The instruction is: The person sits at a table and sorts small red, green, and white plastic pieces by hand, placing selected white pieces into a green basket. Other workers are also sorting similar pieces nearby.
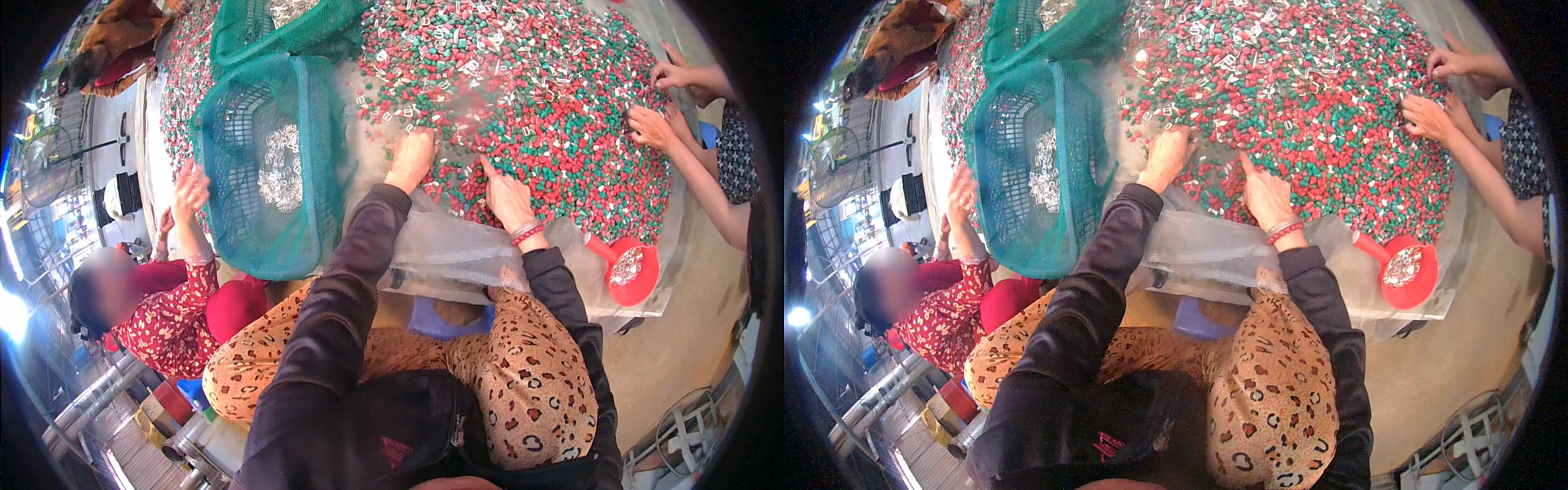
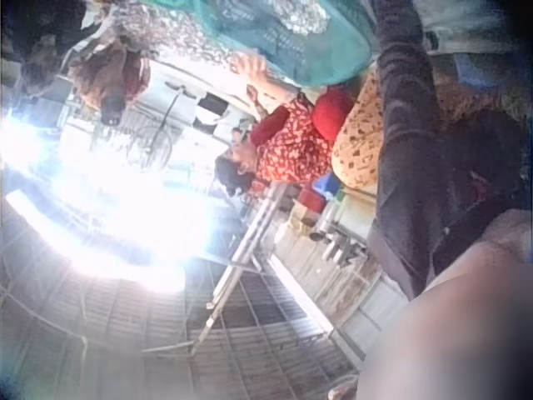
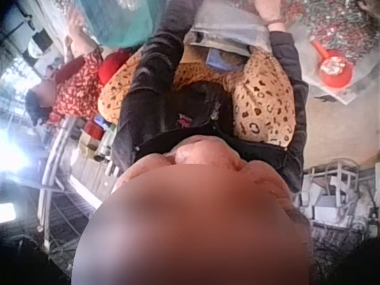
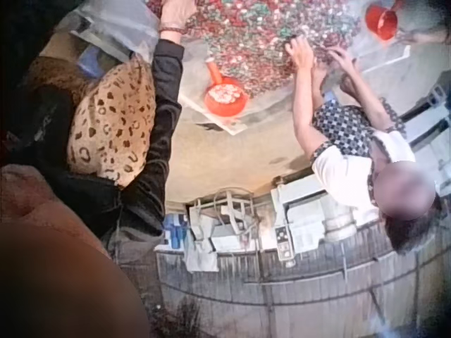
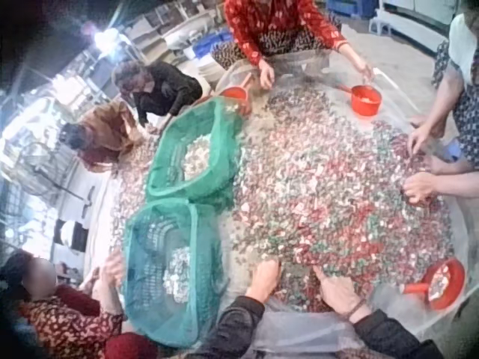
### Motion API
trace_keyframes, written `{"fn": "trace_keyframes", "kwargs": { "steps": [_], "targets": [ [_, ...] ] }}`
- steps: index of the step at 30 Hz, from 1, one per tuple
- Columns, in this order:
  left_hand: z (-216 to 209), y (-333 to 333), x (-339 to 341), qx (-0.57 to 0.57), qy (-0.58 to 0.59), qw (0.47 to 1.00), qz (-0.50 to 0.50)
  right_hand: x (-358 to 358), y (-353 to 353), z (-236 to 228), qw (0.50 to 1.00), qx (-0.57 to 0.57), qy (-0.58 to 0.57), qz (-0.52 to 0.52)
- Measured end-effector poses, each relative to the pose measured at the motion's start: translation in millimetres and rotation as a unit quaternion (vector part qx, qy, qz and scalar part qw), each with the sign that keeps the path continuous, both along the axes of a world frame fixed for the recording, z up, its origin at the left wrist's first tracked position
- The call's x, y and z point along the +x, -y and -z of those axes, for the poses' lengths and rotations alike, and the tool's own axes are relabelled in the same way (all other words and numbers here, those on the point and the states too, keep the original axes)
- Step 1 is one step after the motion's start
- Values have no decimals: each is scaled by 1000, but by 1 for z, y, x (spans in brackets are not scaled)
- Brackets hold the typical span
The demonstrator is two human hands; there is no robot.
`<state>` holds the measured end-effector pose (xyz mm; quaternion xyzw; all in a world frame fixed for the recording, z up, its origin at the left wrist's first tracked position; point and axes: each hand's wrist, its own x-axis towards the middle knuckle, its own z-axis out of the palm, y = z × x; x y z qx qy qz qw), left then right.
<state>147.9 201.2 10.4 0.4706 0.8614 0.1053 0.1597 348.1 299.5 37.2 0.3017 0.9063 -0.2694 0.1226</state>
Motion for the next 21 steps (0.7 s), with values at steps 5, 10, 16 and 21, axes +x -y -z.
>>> {"fn": "trace_keyframes", "kwargs": {
  "steps": [5, 10, 16, 21],
  "targets": [
    [-9, -4, -13, 14, 150, 988, -30, -19, -10, -2, 990, -40, -131, 18],
    [-51, 19, -31, 244, 680, 646, -248, -64, -29, 17, 970, 119, -124, -171],
    [-72, 39, -59, 359, 763, 501, -196, -66, -25, 34, 964, 157, -112, -183],
    [-51, 22, -67, 251, 623, 690, -271, -47, -22, 36, 993, 44, -76, -74]
  ]
}}
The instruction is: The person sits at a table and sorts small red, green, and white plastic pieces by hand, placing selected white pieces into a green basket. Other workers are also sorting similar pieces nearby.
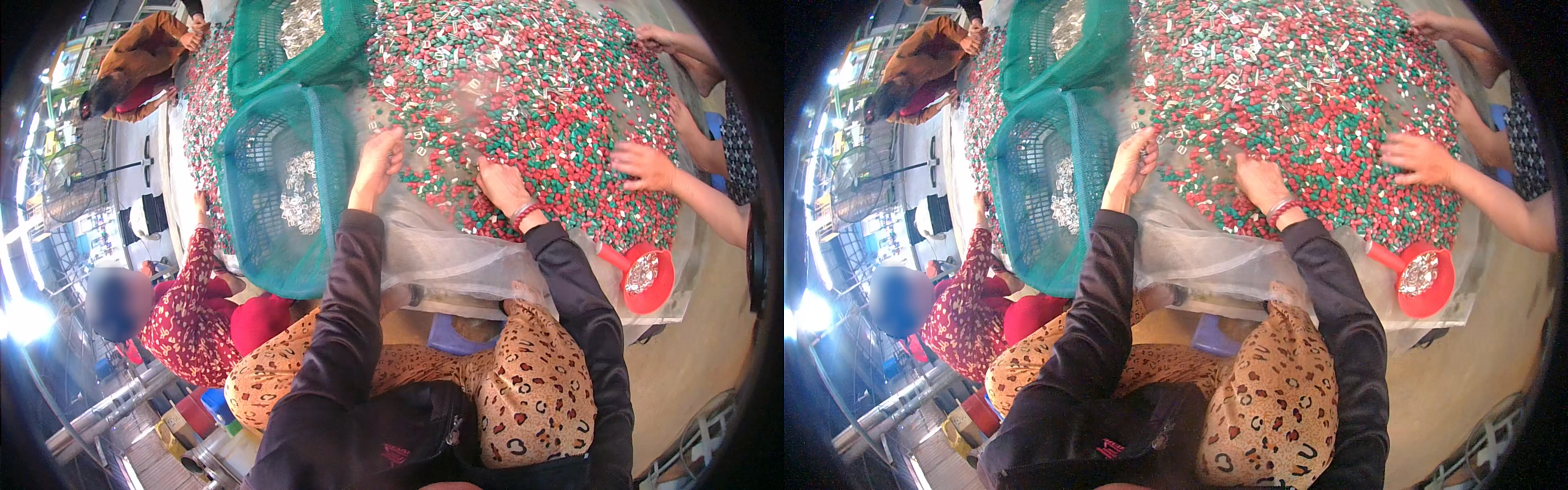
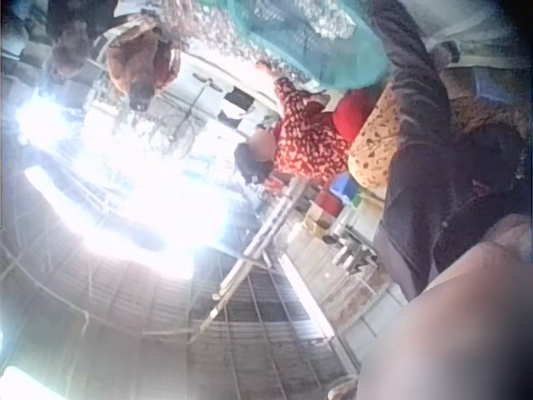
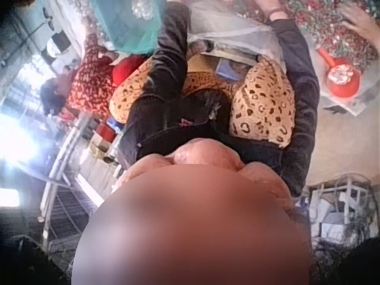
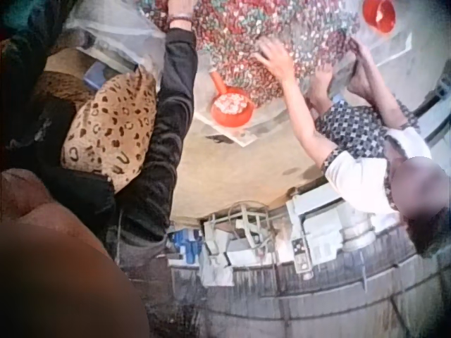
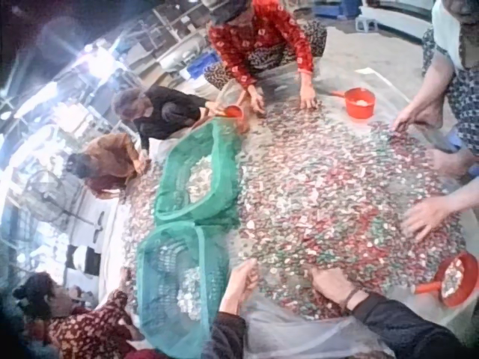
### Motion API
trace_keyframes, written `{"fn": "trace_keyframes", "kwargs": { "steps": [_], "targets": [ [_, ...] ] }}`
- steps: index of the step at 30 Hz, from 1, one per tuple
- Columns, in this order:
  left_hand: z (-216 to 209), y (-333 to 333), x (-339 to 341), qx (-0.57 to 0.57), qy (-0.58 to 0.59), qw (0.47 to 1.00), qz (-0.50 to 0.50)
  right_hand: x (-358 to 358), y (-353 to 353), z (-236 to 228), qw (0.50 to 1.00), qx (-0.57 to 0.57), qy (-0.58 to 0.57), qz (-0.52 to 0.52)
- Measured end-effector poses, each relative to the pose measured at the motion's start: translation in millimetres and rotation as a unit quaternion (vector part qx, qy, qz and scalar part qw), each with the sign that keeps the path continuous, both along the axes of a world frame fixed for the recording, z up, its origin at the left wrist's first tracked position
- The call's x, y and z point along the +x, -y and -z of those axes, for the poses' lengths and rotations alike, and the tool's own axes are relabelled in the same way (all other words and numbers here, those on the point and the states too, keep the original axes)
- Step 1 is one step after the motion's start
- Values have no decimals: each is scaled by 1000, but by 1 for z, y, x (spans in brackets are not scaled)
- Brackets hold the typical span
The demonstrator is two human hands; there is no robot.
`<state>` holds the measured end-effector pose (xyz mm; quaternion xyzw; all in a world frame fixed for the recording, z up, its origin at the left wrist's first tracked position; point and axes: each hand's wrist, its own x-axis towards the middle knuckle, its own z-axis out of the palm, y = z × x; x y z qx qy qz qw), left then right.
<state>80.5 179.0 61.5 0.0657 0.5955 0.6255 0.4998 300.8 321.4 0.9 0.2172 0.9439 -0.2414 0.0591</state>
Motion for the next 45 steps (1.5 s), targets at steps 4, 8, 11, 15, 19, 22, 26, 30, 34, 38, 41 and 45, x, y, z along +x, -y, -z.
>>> {"fn": "trace_keyframes", "kwargs": {
  "steps": [4, 8, 11, 15, 19, 22, 26, 30, 34, 38, 41, 45],
  "targets": [
    [32, -10, 11, -296, -556, 741, 233, 32, -12, -9, 912, -244, -140, 297],
    [55, -15, 22, -322, -622, 675, 232, 46, -16, -20, 939, -205, -63, 269],
    [55, -21, 19, -335, -589, 692, 250, 22, -10, -19, 990, -60, -95, 82],
    [31, -19, 11, -250, -307, 903, 166, -5, -4, -11, 996, 67, -46, -38],
    [2, -5, 7, 120, 114, 986, -21, -5, 3, -6, 996, 74, -45, -32],
    [-9, -3, 3, 291, 221, 929, -51, 1, 3, -6, 997, 60, -34, -18],
    [-12, -14, -14, 332, 261, 902, -92, 15, -4, -10, 999, 26, -24, 6],
    [-10, -21, -39, 228, 218, 941, -124, 29, -4, -9, 999, 43, -9, 4],
    [4, -13, -48, -111, -185, 975, 47, 25, -4, -3, 999, 45, -16, 14],
    [31, -2, -32, -322, -566, 718, 243, 27, -15, -5, 979, -75, -82, 173],
    [51, -1, -23, -371, -613, 659, 228, 42, -22, -12, 927, -169, -151, 300],
    [70, -3, -26, -339, -654, 626, 255, 46, -17, -13, 960, -138, -171, 172]
  ]
}}
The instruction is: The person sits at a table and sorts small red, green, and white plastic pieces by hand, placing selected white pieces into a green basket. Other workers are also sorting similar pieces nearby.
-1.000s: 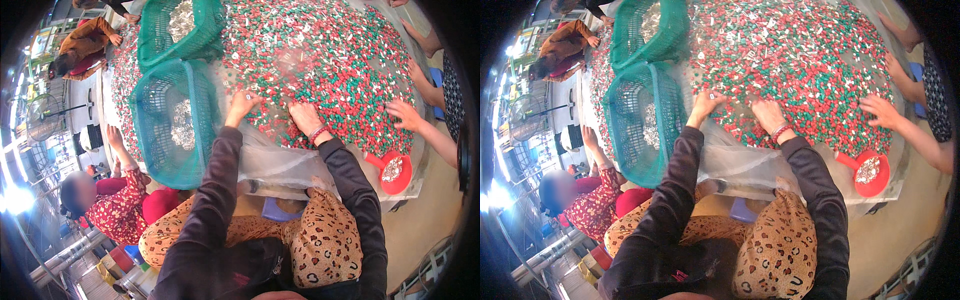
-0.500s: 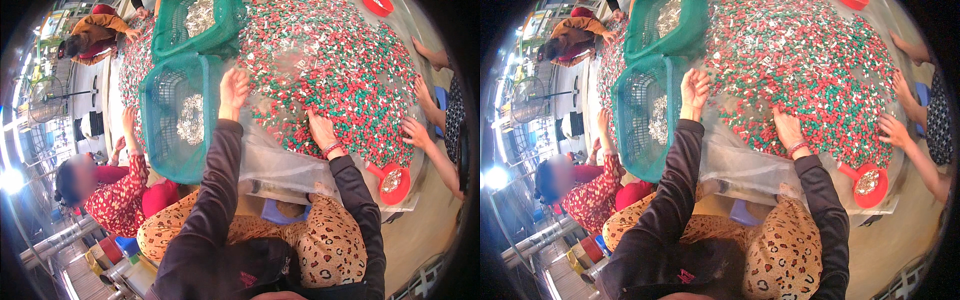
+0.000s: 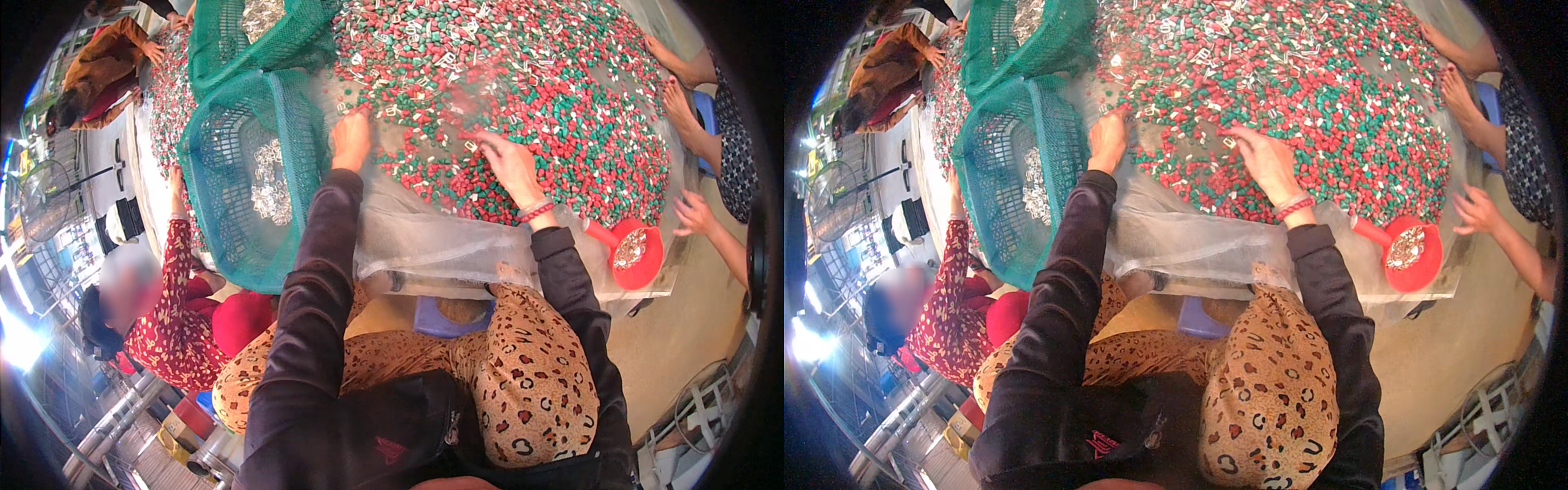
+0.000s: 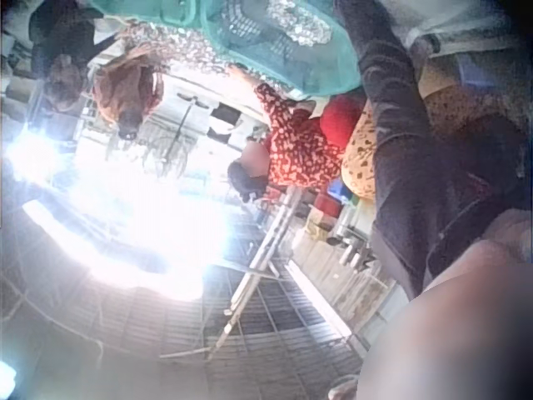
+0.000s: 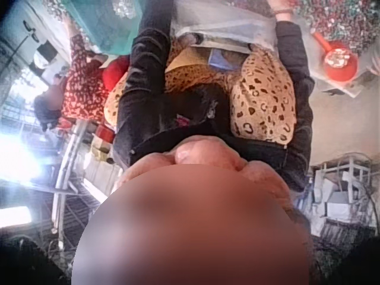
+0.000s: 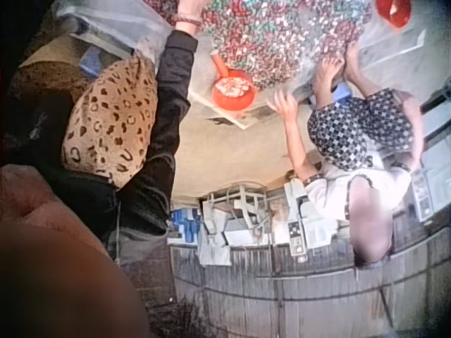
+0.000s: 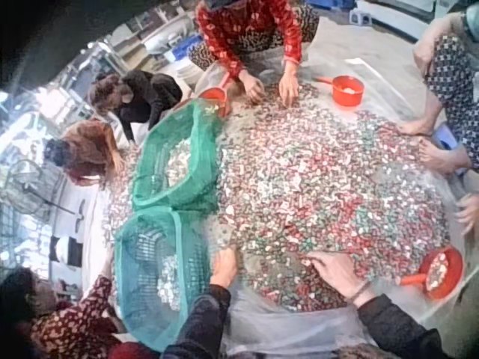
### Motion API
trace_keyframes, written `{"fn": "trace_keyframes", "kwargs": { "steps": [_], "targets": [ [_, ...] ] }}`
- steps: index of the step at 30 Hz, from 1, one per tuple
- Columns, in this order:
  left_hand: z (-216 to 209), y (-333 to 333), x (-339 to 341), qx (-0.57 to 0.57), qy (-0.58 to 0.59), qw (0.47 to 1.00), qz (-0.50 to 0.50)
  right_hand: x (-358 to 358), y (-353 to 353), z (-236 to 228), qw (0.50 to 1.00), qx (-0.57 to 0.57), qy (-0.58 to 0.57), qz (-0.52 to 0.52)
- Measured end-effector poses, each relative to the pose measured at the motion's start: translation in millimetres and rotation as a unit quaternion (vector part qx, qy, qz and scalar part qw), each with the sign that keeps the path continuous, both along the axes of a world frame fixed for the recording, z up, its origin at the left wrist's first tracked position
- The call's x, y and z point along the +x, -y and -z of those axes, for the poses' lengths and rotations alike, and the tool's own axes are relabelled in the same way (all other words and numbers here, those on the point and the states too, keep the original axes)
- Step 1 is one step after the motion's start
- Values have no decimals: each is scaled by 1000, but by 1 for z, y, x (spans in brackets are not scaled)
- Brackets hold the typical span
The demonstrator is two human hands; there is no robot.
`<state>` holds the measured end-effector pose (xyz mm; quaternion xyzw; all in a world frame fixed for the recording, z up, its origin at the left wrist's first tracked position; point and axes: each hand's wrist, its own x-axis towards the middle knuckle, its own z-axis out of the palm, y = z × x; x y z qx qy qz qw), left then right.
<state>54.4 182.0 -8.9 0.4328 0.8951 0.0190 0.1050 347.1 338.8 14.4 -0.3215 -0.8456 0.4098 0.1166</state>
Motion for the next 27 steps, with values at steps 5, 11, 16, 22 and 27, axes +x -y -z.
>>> {"fn": "trace_keyframes", "kwargs": {
  "steps": [5, 11, 16, 22, 27],
  "targets": [
    [7, 3, -22, -20, 81, 995, -48, -21, -2, 13, 975, 149, 91, -134],
    [-19, 2, -3, 93, 311, 940, -104, -34, -1, 14, 960, 174, 158, -154],
    [-49, 4, 30, 347, 821, 412, -190, -26, 8, 10, 964, 164, 149, -149],
    [-45, 1, -20, 494, 703, 396, -325, -22, 14, 16, 962, 177, 132, -158],
    [-20, 7, -35, 225, 304, 869, -319, -21, 16, 14, 988, 96, 119, -36]
  ]
}}
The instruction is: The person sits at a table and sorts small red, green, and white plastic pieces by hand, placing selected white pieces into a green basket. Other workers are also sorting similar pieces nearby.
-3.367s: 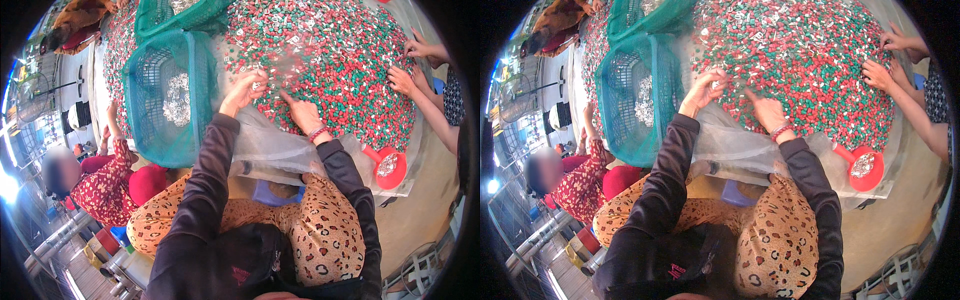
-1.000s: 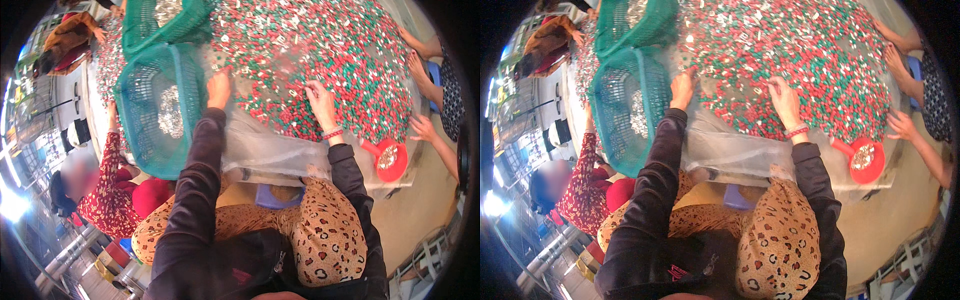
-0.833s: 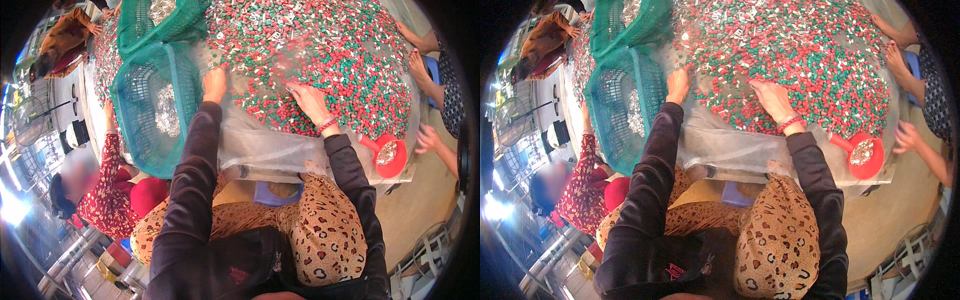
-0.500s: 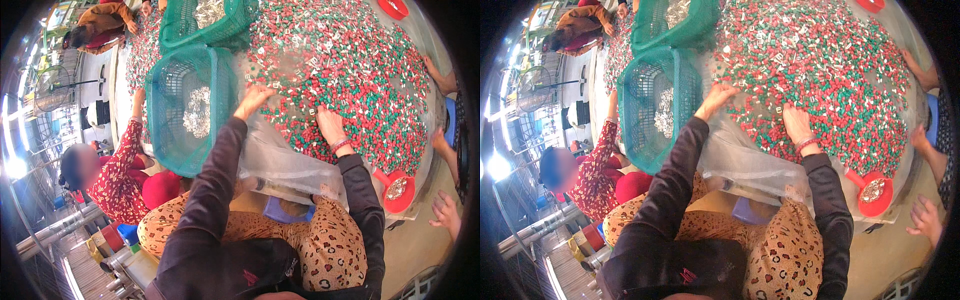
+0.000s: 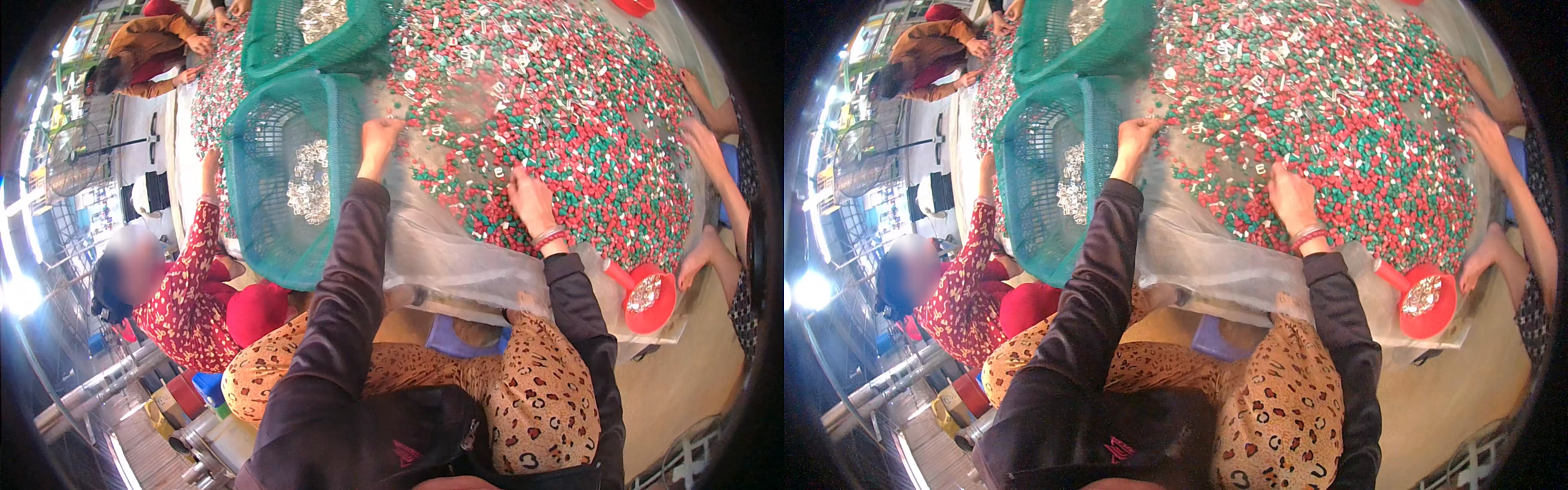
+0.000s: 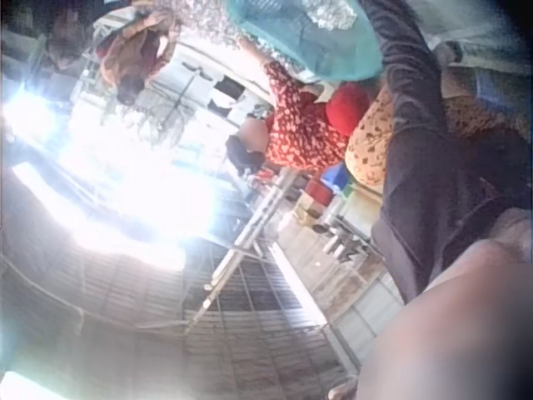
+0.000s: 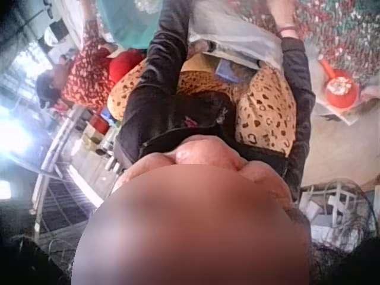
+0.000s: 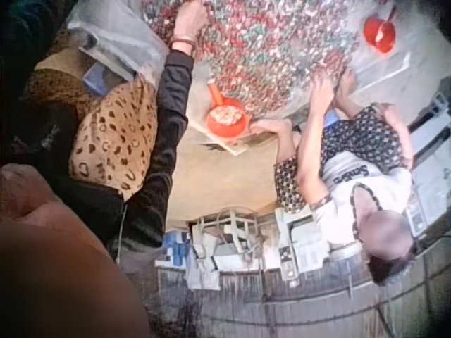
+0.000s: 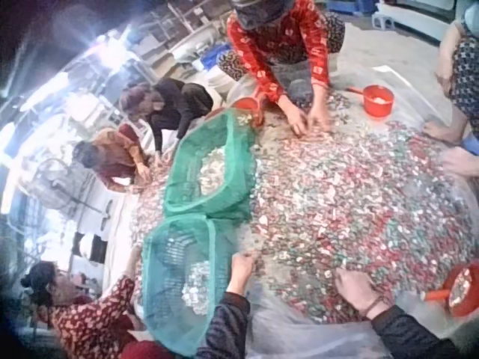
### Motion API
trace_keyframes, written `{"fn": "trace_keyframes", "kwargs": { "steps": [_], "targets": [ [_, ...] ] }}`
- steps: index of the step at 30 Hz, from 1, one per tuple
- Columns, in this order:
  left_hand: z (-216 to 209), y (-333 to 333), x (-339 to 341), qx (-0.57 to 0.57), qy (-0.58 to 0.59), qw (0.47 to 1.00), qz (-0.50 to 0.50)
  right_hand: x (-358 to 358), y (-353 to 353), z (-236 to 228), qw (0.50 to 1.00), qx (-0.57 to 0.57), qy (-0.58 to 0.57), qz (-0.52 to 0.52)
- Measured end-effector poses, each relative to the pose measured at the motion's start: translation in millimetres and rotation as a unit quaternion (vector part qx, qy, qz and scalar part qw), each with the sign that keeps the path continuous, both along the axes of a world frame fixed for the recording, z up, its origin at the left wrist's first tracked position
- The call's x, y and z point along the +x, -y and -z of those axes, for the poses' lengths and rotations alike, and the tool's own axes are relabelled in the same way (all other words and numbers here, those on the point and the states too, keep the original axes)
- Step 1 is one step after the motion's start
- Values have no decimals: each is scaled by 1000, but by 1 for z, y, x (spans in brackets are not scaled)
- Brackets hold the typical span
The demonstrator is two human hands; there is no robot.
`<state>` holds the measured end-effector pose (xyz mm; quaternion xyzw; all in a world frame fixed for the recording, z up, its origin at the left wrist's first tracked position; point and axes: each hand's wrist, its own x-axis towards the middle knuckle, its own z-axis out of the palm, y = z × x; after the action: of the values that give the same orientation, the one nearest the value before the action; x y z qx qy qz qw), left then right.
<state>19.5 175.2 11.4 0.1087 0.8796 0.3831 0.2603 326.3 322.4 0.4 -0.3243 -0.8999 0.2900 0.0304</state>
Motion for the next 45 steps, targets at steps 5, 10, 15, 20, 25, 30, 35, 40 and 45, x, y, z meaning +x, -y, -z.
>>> {"fn": "trace_keyframes", "kwargs": {
  "steps": [5, 10, 15, 20, 25, 30, 35, 40, 45],
  "targets": [
    [14, -6, 14, -286, -187, 922, 181, 35, -22, -18, 969, -115, -67, 208],
    [13, -10, 14, -246, -228, 924, 182, 33, -19, -21, 988, -125, -49, 77],
    [8, -13, 5, -211, -136, 957, 149, 7, -12, -6, 997, -10, 20, -74],
    [-22, -21, 53, 17, 92, 984, 153, -3, -7, -4, 994, 49, -16, -100],
    [-62, -20, 141, 309, 508, 804, 20, -22, -8, 2, 968, 135, 30, -210],
    [-78, -33, 143, 575, 587, 570, 21, -17, -16, -7, 982, 97, -41, -156],
    [-84, -33, 63, 489, 461, 740, -29, 24, -15, -53, 636, -690, -304, 161],
    [-34, -30, -6, -16, -125, 988, 91, 49, -20, -79, 298, -781, -526, 158],
    [23, -9, -22, -256, -317, 891, 199, 62, -56, -91, 390, -769, -468, 192]
  ]
}}
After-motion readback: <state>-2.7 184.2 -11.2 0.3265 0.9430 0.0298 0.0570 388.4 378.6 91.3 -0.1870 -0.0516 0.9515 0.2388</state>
